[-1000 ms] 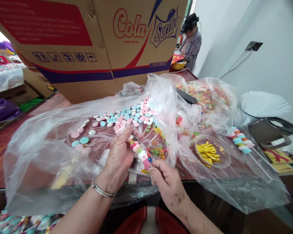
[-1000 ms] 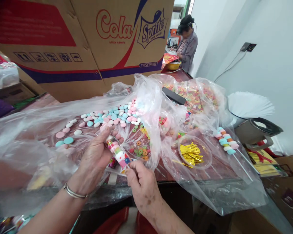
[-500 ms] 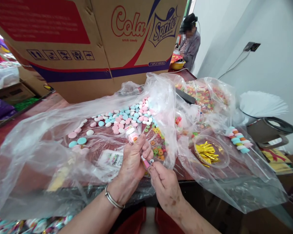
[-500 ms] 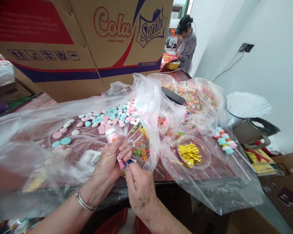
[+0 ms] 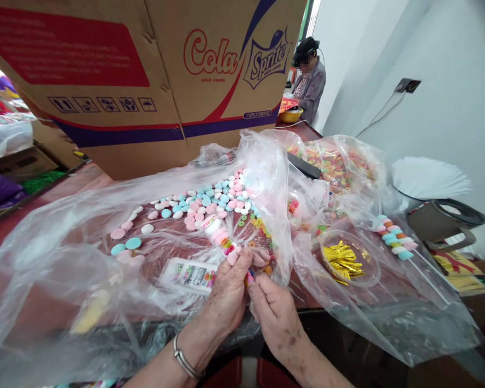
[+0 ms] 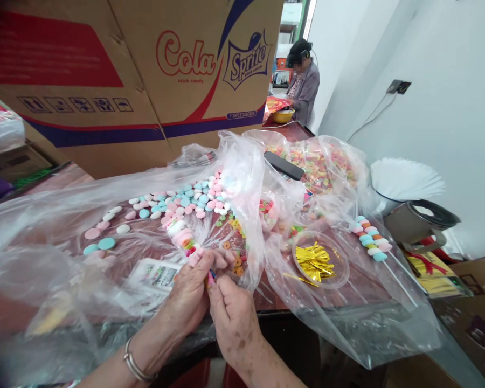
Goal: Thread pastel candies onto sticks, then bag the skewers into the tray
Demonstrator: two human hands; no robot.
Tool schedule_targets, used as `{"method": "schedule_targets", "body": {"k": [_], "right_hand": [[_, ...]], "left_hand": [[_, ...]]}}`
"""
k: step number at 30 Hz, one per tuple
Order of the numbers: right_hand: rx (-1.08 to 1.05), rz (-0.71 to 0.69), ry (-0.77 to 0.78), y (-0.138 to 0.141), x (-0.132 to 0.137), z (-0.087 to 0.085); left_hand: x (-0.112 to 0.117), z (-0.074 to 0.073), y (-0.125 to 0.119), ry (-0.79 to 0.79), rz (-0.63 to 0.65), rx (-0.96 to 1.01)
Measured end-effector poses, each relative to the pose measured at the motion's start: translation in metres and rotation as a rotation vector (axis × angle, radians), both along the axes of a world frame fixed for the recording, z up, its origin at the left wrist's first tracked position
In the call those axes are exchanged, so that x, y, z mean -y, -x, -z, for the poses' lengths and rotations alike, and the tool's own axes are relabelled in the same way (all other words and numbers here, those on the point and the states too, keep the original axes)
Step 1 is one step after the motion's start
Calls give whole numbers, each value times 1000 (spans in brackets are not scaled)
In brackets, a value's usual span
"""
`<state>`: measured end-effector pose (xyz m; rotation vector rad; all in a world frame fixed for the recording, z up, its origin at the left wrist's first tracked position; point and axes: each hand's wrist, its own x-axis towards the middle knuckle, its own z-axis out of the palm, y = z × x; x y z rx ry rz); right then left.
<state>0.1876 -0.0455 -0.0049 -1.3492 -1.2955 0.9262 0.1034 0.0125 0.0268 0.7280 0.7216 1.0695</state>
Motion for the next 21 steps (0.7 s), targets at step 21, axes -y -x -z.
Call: {"method": "schedule_targets", "body": {"k": [21], "right_hand": [[822, 48, -590, -29, -21, -30]], "left_hand": [[-14, -30, 56, 37, 291, -207]]}}
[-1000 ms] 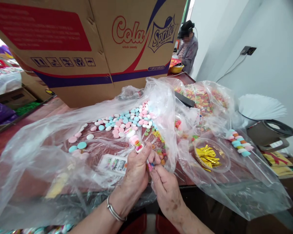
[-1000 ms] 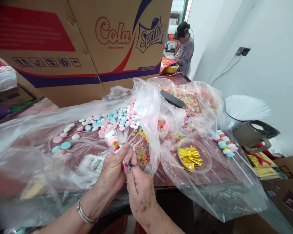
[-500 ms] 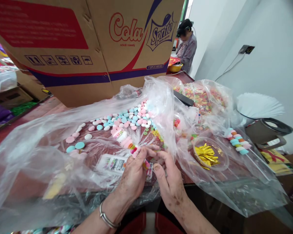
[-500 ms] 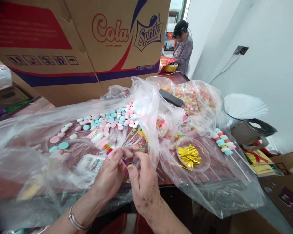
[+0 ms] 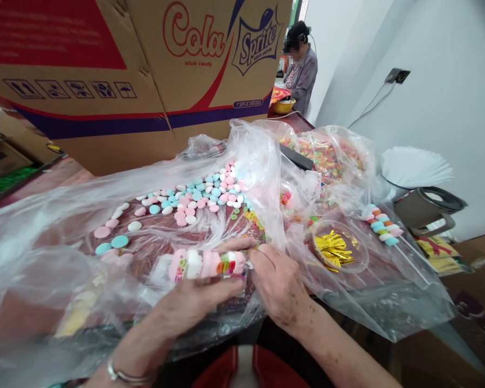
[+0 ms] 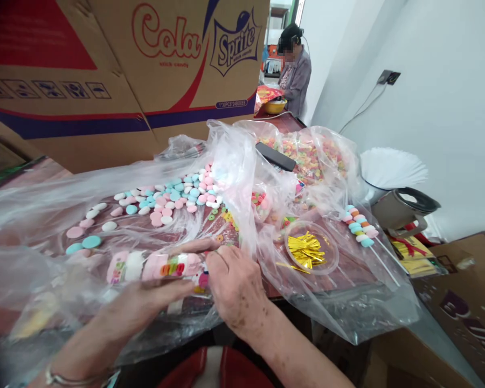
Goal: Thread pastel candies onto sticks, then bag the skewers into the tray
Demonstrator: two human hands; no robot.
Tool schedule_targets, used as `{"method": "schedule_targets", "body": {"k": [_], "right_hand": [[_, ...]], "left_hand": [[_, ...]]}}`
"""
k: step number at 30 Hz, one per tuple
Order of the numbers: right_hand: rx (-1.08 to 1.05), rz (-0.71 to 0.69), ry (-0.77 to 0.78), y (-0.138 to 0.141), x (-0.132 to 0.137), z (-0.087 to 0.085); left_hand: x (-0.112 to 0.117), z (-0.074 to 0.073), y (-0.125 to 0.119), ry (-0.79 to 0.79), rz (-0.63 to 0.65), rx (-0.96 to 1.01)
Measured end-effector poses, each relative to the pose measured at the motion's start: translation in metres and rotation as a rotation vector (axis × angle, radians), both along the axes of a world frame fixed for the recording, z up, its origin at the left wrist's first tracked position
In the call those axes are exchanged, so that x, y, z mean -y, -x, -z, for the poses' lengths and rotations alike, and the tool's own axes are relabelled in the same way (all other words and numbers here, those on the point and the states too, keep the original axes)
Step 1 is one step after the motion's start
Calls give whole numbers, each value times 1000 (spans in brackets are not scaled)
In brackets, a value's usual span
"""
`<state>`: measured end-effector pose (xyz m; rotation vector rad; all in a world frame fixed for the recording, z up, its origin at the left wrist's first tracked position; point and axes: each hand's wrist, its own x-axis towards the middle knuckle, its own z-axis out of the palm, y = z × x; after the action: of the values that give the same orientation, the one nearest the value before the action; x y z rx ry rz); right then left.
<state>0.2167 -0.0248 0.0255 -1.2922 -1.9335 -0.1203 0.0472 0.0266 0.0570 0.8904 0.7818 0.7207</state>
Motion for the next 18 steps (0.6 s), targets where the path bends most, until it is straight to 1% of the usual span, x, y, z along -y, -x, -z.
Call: {"method": "schedule_targets", "body": {"k": [1, 2, 3, 5, 6, 7, 9, 10, 11, 13, 15, 16, 17, 18], "right_hand": [[50, -16, 16, -6, 2, -5], [101, -35, 23, -11, 3, -10], [151, -57, 21, -15, 4, -14], [238, -104, 6, -19, 6, -19], [278, -129, 1, -19, 6, -21], [313, -151, -3, -19, 6, -22], [368, -192, -1, -18, 5, -23], [385, -209, 0, -18, 4, -24], [400, -223, 0, -17, 4, -24], [426, -241, 6, -18, 5, -25], [462, -256, 33, -19, 7, -24], [487, -262, 60, -20, 8, -23], [515, -267, 95, -22, 9, -23], [540, -266, 135, -23, 10, -22]], "left_hand": [[-8, -3, 10, 0, 67, -2], [-17, -5, 17, 7, 98, 20], [-24, -7, 23, 47, 103, 33], [-33, -9, 26, 148, 195, 48], [-33, -10, 24, 192, 277, 32], [-32, -11, 21, 215, 390, 2], [-26, -13, 14, 213, 599, -69], [-23, -13, 11, 202, 667, -89], [-20, -13, 9, 198, 707, -97], [-16, -11, 7, 211, 722, -98], [-14, -6, 5, 202, 735, -159], [-14, -3, 4, 165, 751, -227], [-14, 0, 3, 90, 739, -295], [-13, 3, 1, -8, 652, -330]]}}
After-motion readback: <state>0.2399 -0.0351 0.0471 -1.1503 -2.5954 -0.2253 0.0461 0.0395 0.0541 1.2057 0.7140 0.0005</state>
